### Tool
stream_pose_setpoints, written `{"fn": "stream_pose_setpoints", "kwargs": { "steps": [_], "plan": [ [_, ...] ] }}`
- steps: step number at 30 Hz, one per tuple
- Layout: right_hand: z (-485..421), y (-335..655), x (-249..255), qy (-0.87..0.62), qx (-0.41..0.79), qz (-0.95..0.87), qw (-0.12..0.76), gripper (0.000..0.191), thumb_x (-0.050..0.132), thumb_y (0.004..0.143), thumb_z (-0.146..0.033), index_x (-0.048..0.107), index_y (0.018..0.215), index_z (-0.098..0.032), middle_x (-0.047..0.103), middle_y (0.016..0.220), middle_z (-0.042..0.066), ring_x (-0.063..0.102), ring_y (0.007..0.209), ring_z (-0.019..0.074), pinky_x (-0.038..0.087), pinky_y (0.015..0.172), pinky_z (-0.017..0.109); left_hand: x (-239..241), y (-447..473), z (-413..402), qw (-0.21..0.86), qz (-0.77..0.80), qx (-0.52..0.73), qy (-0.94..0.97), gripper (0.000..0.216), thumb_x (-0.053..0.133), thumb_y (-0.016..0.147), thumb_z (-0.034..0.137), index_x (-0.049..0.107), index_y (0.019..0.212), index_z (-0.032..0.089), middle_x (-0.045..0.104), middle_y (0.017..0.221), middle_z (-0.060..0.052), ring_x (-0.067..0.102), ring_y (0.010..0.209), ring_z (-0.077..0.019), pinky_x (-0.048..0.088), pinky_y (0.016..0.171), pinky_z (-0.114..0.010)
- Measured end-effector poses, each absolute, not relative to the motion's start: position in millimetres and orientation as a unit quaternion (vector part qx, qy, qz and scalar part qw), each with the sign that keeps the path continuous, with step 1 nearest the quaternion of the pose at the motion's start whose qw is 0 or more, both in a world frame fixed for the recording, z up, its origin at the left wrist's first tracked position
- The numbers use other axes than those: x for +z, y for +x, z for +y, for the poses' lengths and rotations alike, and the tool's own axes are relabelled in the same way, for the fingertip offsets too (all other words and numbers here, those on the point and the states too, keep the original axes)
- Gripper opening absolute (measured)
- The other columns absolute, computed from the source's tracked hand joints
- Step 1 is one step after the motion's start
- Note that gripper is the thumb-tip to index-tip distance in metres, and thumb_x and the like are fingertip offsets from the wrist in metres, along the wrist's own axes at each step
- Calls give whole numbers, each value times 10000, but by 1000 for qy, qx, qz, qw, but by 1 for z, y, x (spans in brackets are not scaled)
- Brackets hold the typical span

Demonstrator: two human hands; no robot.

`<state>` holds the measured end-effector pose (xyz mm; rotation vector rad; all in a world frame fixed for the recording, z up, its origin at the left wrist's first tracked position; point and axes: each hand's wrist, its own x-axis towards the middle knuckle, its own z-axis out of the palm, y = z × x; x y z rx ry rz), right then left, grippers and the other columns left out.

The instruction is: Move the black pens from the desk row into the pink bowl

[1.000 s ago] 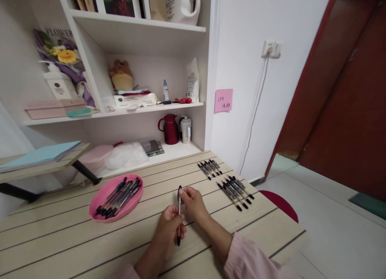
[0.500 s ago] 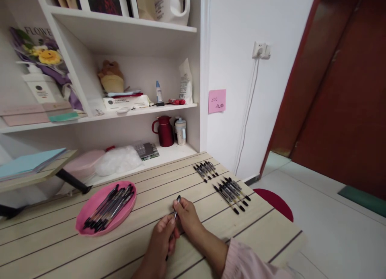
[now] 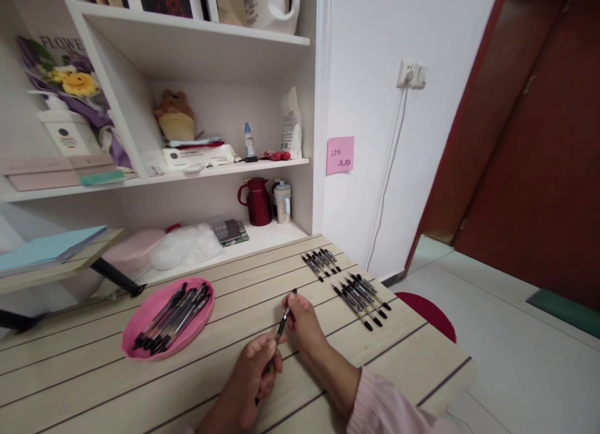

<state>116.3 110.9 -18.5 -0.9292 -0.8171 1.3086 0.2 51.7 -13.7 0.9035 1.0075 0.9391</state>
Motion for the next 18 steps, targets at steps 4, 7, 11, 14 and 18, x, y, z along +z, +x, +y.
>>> {"fn": "stream_pose_setpoints", "kwargs": {
  "steps": [4,7,11,14,18],
  "plan": [
    [118,132,-17,-376,572,-326,652,409,579,683,-555,540,771,-157,462,537,-60,295,364,27,184,356,177,-18,-1,48,686,434,413,413,326,607,711,405,540,931,175,518,562,56,227,304,-14,102,323,-186],
    [116,132,-18,-350,608,-304,645,440,625,664,-530,554,881,-154,523,613,-30,432,421,49,274,378,169,-18,-1,50,692,419,438,391,308,607,718,394,546,929,177,511,569,57,277,319,-21,145,332,-187],
    [114,125,-21,-314,651,-290,627,435,663,654,-480,544,923,-160,551,637,-13,514,487,83,362,421,184,-18,3,57,712,388,485,329,261,662,685,326,550,874,185,523,603,49,398,406,-38,257,395,-176],
    [115,124,-23,-302,665,-294,617,421,688,645,-421,535,943,-167,564,670,-10,529,511,88,399,452,199,-20,11,60,734,353,507,283,238,689,666,268,533,830,194,542,636,37,482,499,-61,327,472,-183],
    [118,125,-26,-312,661,-321,602,454,727,607,-353,523,968,-169,566,680,-18,535,529,88,402,466,197,-24,16,61,755,333,507,249,247,705,647,226,529,817,194,547,645,38,499,513,-61,348,508,-192]
  ]
}}
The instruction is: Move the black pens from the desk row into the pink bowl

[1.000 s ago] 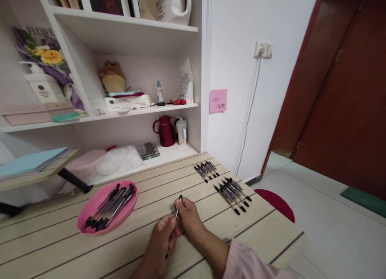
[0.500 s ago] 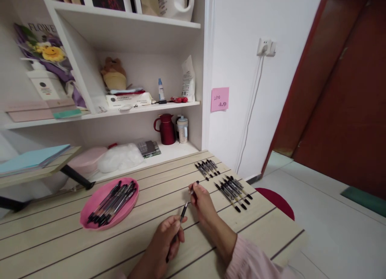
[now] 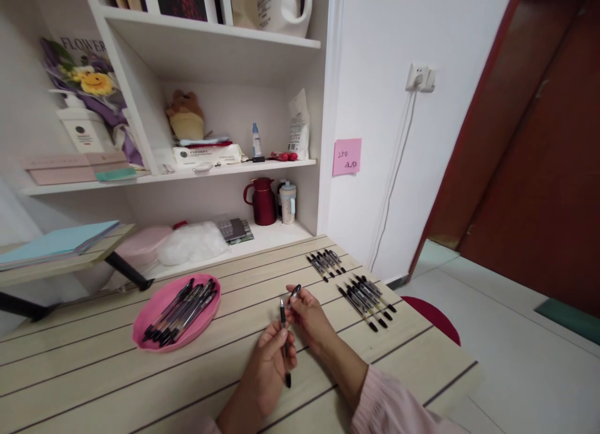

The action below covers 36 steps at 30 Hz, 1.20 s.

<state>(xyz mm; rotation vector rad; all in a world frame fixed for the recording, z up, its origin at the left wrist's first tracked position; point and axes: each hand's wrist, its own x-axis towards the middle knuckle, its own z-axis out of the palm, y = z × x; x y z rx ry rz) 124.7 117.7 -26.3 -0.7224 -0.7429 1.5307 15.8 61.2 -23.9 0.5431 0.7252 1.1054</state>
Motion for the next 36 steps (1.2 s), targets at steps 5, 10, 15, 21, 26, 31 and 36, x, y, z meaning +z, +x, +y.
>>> {"fn": "stream_pose_setpoints", "kwargs": {
  "steps": [5,10,15,21,26,31,36],
  "plan": [
    [118,120,-37,-331,642,-353,594,427,751,545,-345,514,850,-163,548,600,-34,492,463,76,346,412,176,-24,9,61,752,348,505,242,271,718,617,188,531,813,186,542,638,45,473,469,-38,306,459,-172],
    [140,130,-34,-503,506,-480,511,234,613,659,-327,525,786,-152,561,549,-20,499,440,94,383,430,207,-22,6,62,754,355,488,259,221,690,647,201,501,760,186,542,637,48,457,455,-34,278,442,-179],
    [195,180,-2,-665,248,-599,370,154,540,710,-248,620,802,-154,657,683,34,600,635,142,414,557,219,-21,6,63,756,350,474,284,209,678,653,207,488,737,186,543,633,45,449,452,-40,257,438,-188],
    [232,202,1,-730,124,-621,257,165,567,679,-145,651,818,-116,673,911,156,602,893,229,402,705,267,-28,6,66,750,340,471,317,190,647,658,206,499,776,189,540,629,42,420,416,-45,243,416,-196],
    [236,187,-14,-738,77,-647,175,220,502,736,-77,644,903,-73,652,960,207,608,918,238,411,741,280,-30,7,66,748,334,471,327,169,624,673,209,497,782,183,535,628,36,400,408,-43,239,402,-193],
    [239,186,-18,-737,44,-663,128,259,457,760,-40,635,947,-52,636,995,224,608,933,230,414,771,283,-28,8,65,749,336,469,328,160,614,683,204,489,782,183,531,630,35,400,408,-42,241,394,-189],
    [238,187,-20,-741,22,-662,106,246,458,785,-79,636,954,-68,634,1006,215,608,928,216,413,764,276,-30,7,67,752,329,469,327,187,634,673,213,487,786,187,530,626,40,395,398,-41,237,388,-190]
  ]
}}
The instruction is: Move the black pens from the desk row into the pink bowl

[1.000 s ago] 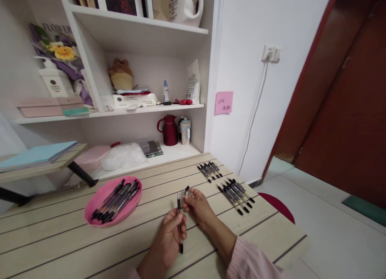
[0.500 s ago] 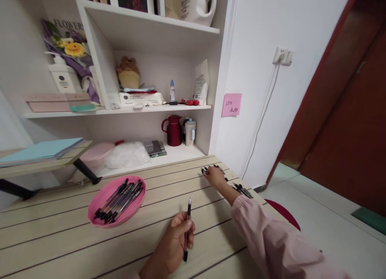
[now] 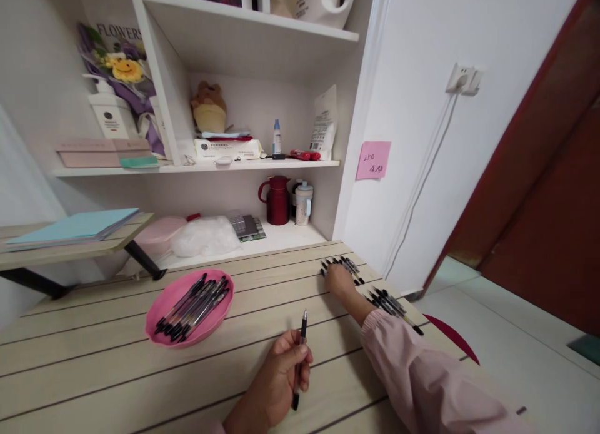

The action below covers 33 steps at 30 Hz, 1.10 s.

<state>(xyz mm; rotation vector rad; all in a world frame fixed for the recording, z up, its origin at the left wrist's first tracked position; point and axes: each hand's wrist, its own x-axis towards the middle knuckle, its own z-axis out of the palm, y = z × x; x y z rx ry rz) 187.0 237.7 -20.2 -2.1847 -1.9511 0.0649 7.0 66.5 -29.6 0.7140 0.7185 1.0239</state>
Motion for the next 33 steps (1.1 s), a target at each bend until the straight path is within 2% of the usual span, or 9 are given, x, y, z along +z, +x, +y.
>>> {"fn": "stream_pose_setpoints", "kwargs": {
  "steps": [9,15,24,33],
  "plan": [
    [235,225,1,-753,-13,-654,72,248,424,823,-209,636,943,-161,662,975,129,613,877,197,409,661,239,-31,7,67,754,335,464,323,178,620,680,207,485,794,187,536,636,40,413,414,-45,249,402,-191],
    [224,253,15,-699,-25,-715,19,189,490,770,-248,651,851,-191,673,918,88,612,863,203,404,646,242,-29,7,66,747,339,462,338,137,583,709,199,477,793,182,524,642,35,408,426,-46,255,407,-193],
    [208,247,8,-628,-53,-774,-60,232,552,744,-306,641,895,-154,653,954,145,600,911,255,421,738,308,-31,6,68,746,335,457,350,133,569,724,197,468,810,185,515,649,35,391,423,-46,251,403,-194],
    [211,244,4,-622,-72,-775,-83,252,552,755,-311,630,927,-145,646,985,152,599,914,257,435,735,309,-27,7,65,744,345,459,341,140,571,717,199,470,812,186,516,647,35,403,429,-45,261,413,-193]
  ]
}}
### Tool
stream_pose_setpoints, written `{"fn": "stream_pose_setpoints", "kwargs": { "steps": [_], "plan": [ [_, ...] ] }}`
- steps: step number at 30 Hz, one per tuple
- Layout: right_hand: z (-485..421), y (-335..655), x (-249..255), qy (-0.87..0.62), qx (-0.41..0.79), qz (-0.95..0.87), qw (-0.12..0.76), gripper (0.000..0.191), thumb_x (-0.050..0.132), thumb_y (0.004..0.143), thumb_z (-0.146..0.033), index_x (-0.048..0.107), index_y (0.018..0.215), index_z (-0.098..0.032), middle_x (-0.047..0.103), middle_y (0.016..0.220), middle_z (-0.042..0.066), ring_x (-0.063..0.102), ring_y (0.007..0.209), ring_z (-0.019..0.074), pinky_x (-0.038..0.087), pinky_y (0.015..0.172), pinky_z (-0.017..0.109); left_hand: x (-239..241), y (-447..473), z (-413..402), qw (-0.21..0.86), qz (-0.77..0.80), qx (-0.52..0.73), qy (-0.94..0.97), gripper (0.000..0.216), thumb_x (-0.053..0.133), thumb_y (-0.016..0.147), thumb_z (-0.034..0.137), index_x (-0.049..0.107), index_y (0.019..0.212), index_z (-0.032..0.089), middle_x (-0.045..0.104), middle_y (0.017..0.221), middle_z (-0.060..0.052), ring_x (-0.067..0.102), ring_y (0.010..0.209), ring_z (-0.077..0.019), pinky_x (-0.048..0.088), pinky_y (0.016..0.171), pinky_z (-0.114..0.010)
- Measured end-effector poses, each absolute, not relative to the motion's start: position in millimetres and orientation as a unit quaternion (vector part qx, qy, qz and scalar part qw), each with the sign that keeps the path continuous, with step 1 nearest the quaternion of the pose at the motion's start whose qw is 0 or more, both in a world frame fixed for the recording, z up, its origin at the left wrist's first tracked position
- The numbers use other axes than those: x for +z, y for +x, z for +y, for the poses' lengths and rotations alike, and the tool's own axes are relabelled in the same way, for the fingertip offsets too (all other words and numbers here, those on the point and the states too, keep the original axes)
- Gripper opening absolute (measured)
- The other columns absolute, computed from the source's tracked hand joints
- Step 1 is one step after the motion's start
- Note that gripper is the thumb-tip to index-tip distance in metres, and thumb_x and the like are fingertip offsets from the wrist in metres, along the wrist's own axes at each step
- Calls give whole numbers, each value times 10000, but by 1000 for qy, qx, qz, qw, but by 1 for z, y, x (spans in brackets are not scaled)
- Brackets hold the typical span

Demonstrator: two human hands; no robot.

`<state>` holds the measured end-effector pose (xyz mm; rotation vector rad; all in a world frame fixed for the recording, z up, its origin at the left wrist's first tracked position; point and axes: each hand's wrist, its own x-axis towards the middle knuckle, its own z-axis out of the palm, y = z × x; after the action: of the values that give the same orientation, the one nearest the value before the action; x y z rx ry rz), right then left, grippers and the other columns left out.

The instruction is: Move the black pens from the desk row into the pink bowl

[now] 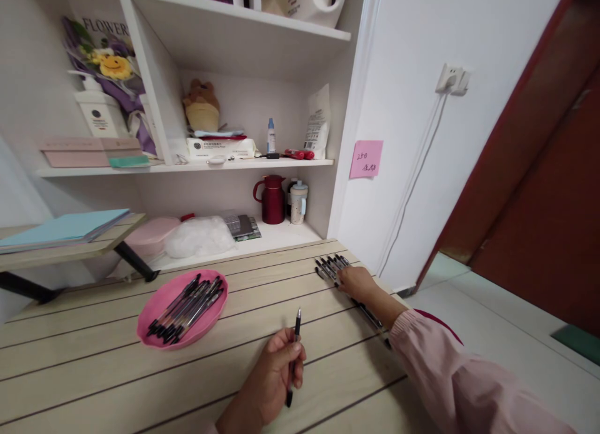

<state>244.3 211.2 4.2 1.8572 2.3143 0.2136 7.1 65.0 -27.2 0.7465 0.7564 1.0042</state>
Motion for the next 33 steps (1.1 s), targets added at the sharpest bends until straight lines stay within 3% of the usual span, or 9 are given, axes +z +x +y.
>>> {"fn": "stream_pose_setpoints", "kwargs": {
  "steps": [16,33],
  "plan": [
    [214,254,5,626,66,774,67,211,552,759,-337,633,874,-180,664,939,113,614,892,244,426,701,292,-28,7,67,747,340,457,342,137,593,704,207,484,781,177,517,641,33,393,424,-41,243,404,-191],
    [215,271,1,624,87,774,72,217,566,759,-296,631,895,-140,656,966,156,613,926,266,435,746,314,-32,6,69,749,329,458,347,177,623,694,214,484,802,186,530,638,42,403,404,-43,252,400,-196]
  ]
}}
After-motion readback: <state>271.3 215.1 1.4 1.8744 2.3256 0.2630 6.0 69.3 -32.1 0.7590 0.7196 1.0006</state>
